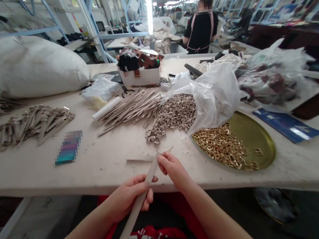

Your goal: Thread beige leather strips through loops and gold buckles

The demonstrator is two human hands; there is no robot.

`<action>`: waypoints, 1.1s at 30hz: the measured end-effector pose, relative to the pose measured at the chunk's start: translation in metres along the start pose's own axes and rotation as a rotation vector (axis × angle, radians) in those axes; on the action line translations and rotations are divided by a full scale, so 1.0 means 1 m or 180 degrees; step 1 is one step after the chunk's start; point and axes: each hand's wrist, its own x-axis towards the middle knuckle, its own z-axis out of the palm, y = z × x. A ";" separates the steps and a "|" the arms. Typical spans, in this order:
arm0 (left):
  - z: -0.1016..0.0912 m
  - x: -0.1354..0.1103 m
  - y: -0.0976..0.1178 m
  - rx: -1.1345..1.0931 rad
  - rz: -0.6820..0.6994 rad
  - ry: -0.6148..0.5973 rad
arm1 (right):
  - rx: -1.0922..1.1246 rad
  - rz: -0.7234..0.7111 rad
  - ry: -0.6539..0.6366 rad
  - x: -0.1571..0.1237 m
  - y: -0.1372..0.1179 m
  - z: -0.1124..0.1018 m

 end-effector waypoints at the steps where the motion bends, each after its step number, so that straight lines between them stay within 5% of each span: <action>1: 0.002 0.002 0.002 -0.0165 0.0059 0.0068 | -0.0308 -0.0044 -0.0034 0.003 0.000 -0.003; 7: 0.002 0.010 0.006 -0.0522 0.0122 0.0387 | -0.3661 -0.0850 0.0792 0.058 -0.014 -0.056; 9: 0.000 0.011 0.006 -0.0602 0.0125 0.0451 | -0.4285 -0.1016 0.0940 0.079 -0.018 -0.074; 16: -0.006 0.022 0.009 -0.0735 0.0054 0.0614 | -0.4855 -0.0763 0.1047 0.122 -0.010 -0.098; 24: -0.017 0.034 0.006 -0.0991 -0.0229 0.0579 | -0.5323 -0.0480 0.0690 0.116 -0.005 -0.089; 33: -0.017 0.030 -0.002 -0.0713 0.0067 0.0696 | -0.5397 -0.0436 0.0498 0.102 -0.021 -0.082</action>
